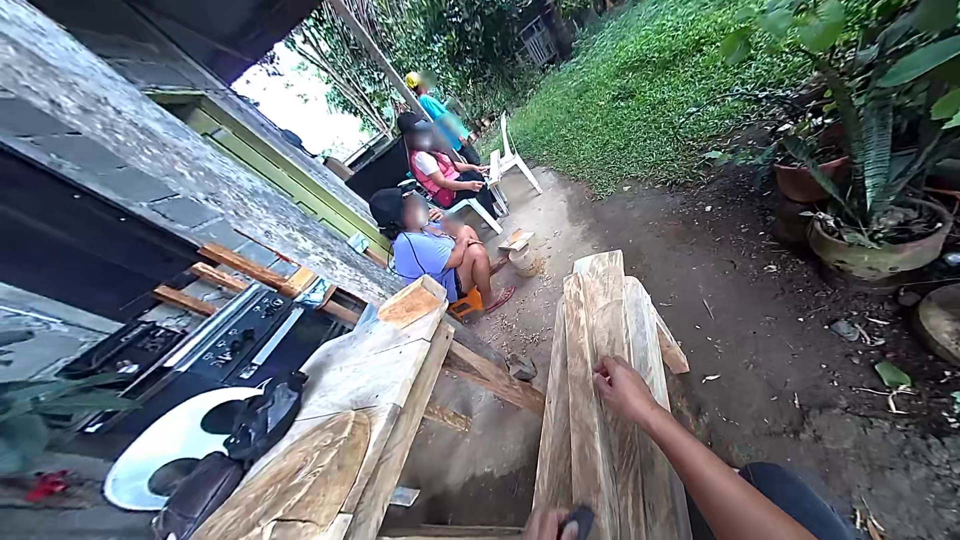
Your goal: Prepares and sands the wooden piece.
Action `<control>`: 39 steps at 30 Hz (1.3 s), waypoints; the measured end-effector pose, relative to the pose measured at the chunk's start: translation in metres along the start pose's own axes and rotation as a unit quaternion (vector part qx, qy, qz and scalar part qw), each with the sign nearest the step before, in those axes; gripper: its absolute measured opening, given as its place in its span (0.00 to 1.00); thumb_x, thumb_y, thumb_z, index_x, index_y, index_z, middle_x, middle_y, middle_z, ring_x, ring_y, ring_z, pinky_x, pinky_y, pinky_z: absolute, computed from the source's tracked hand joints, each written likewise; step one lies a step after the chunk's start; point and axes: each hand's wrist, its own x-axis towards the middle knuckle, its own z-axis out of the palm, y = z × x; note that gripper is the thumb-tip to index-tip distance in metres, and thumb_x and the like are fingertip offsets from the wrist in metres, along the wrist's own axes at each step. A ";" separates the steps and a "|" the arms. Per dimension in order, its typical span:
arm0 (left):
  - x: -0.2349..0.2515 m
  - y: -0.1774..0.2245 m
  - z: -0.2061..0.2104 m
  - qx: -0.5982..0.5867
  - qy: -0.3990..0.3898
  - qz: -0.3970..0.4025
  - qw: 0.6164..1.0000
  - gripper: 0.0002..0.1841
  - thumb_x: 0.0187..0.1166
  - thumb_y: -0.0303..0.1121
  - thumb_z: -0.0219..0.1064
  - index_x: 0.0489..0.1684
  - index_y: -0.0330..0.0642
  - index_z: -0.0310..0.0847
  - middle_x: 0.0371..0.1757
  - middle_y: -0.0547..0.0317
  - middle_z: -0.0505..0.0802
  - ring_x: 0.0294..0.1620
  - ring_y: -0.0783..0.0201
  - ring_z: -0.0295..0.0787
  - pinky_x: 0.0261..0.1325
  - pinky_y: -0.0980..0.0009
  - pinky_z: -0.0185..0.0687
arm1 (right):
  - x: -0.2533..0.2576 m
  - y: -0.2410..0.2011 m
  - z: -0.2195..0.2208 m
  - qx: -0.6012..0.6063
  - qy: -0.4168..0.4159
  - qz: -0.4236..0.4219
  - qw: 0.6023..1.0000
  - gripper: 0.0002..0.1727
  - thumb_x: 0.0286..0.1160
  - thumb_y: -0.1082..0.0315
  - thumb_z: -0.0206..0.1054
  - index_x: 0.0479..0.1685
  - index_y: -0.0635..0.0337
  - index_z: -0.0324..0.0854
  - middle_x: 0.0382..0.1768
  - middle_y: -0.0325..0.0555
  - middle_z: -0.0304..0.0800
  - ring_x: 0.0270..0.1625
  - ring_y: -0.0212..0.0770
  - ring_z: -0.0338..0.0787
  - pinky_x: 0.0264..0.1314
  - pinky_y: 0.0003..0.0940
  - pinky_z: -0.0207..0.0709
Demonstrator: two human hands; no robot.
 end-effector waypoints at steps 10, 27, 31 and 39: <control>0.182 0.024 0.013 0.049 -0.044 -0.132 0.989 0.19 0.91 0.37 0.56 0.70 0.36 0.81 0.70 0.39 0.86 0.71 0.42 0.84 0.75 0.45 0.77 | -0.010 -0.003 0.010 -0.039 -0.015 -0.016 0.999 0.25 0.94 0.59 0.50 0.82 0.63 0.69 0.68 0.62 0.83 0.70 0.57 0.86 0.76 0.54 0.75; 0.006 0.021 0.003 -0.004 0.005 -0.036 0.999 0.14 0.82 0.32 0.63 0.47 0.29 0.89 0.45 0.37 0.93 0.49 0.40 0.93 0.56 0.44 0.87 | 0.000 -0.002 0.003 -0.018 -0.033 -0.011 0.999 0.21 0.94 0.62 0.50 0.77 0.63 0.72 0.59 0.60 0.88 0.62 0.55 0.90 0.71 0.54 0.78; 0.082 0.030 0.010 0.019 -0.009 -0.097 0.995 0.16 0.87 0.35 0.60 0.58 0.34 0.88 0.58 0.38 0.91 0.62 0.40 0.89 0.66 0.42 0.82 | -0.005 -0.006 0.002 -0.021 -0.031 -0.012 0.999 0.23 0.95 0.62 0.48 0.79 0.65 0.71 0.61 0.63 0.87 0.64 0.57 0.89 0.73 0.54 0.77; 0.179 0.045 0.007 0.043 -0.096 -0.143 0.984 0.18 0.92 0.38 0.55 0.70 0.40 0.81 0.69 0.42 0.86 0.70 0.45 0.85 0.73 0.47 0.78 | -0.009 0.001 0.001 -0.001 -0.050 -0.008 0.999 0.23 0.97 0.63 0.44 0.79 0.64 0.73 0.65 0.61 0.88 0.67 0.55 0.90 0.75 0.53 0.77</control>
